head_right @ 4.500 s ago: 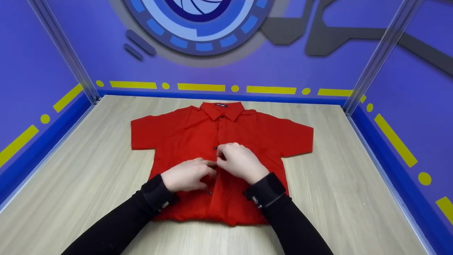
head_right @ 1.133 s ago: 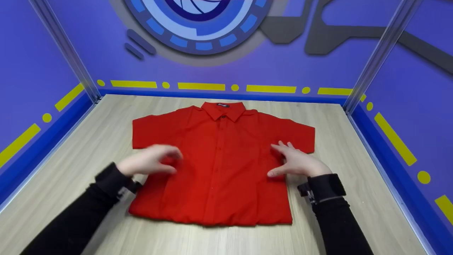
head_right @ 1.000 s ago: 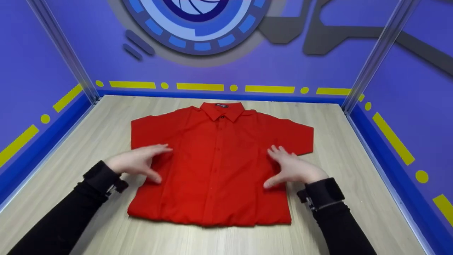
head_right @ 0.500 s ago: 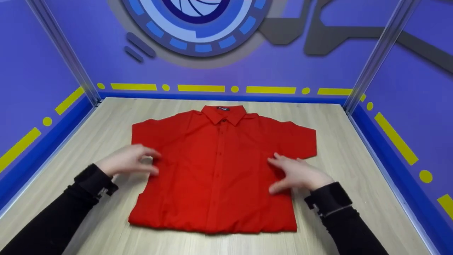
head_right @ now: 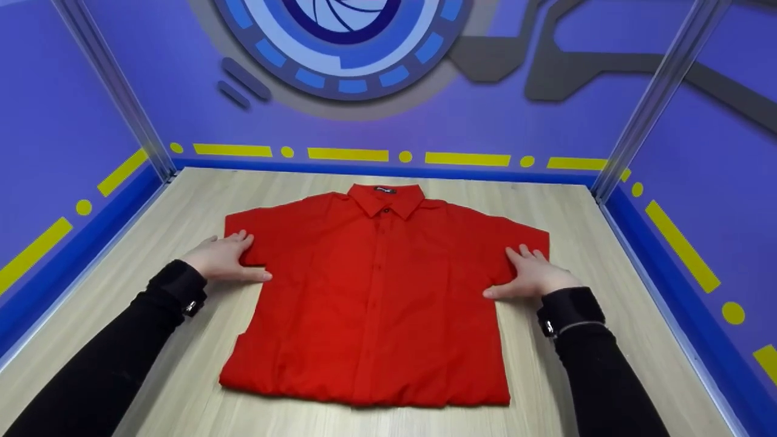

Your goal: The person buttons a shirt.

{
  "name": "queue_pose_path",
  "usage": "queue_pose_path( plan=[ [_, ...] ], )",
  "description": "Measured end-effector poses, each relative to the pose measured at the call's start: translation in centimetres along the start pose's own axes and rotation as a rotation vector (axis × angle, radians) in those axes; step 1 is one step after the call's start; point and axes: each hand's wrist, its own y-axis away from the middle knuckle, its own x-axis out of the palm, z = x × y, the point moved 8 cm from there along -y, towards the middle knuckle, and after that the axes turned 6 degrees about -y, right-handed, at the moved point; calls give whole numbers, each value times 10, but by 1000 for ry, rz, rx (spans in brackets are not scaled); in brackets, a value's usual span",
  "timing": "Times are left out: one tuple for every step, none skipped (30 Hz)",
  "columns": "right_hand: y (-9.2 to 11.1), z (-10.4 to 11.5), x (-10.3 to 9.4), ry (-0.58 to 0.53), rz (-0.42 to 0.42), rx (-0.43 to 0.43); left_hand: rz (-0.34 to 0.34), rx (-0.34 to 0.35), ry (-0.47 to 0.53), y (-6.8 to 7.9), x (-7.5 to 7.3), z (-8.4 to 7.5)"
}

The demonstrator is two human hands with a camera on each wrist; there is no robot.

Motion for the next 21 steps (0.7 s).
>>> queue_pose_path(
  plan=[
    [1, 0, 1, 3, -1, 10, 1, -8, -15, 1, 1, 0],
    [3, 0, 2, 11, 0, 22, 0, -16, -23, 3, 0, 0],
    [5, 1, 2, 19, 5, 33, 3, -22, -33, 5, 0, 0],
    [7, 2, 3, 28, 13, 45, 10, -25, -39, 7, -1, 0],
    [9, 3, 4, 37, 23, 57, 19, -25, -45, 9, -1, -1],
    [11, 4, 5, 47, 35, 70, 31, -25, -47, 10, -3, -2],
    [13, 6, 6, 58, 44, 79, 42, -23, -44, 12, -4, -4],
    [14, 8, 6, 67, 53, 86, 48, -17, -35, 14, -6, -6],
    [15, 10, 7, 79, 58, 88, 54, -8, -22, 15, -8, -9],
    [15, 13, 7, 86, 59, 81, 57, 4, -6, 16, -10, -12],
    [15, 16, 8, 87, 56, 66, 58, 17, 14, 18, -11, -16],
    [15, 19, 9, 83, 55, 49, 59, 29, 40, 19, -12, -19],
    [15, 23, 10, 80, 58, 30, 64, 42, 62, 21, -12, -24],
    [16, 25, 12, 75, 63, 18, 73, 50, 75, 22, -10, -27],
    [16, 27, 14, 71, 65, 4, 81, 54, 88, 23, -8, -30],
    [16, 29, 15, 62, 70, -7, 88, 56, 94, 24, -6, -31],
    [16, 29, 17, 56, 78, -11, 94, 54, 95, 24, -5, -32],
    [15, 29, 18, 54, 86, -9, 101, 54, 90, 23, -3, -32],
    [15, 28, 18, 56, 91, -4, 109, 48, 81, 23, -2, -31],
    [14, 27, 18, 54, 93, -1, 111, 43, 72, 22, -3, -30],
    [13, 27, 17, 53, 93, -2, 109, 40, 66, 21, -4, -30]
  ],
)
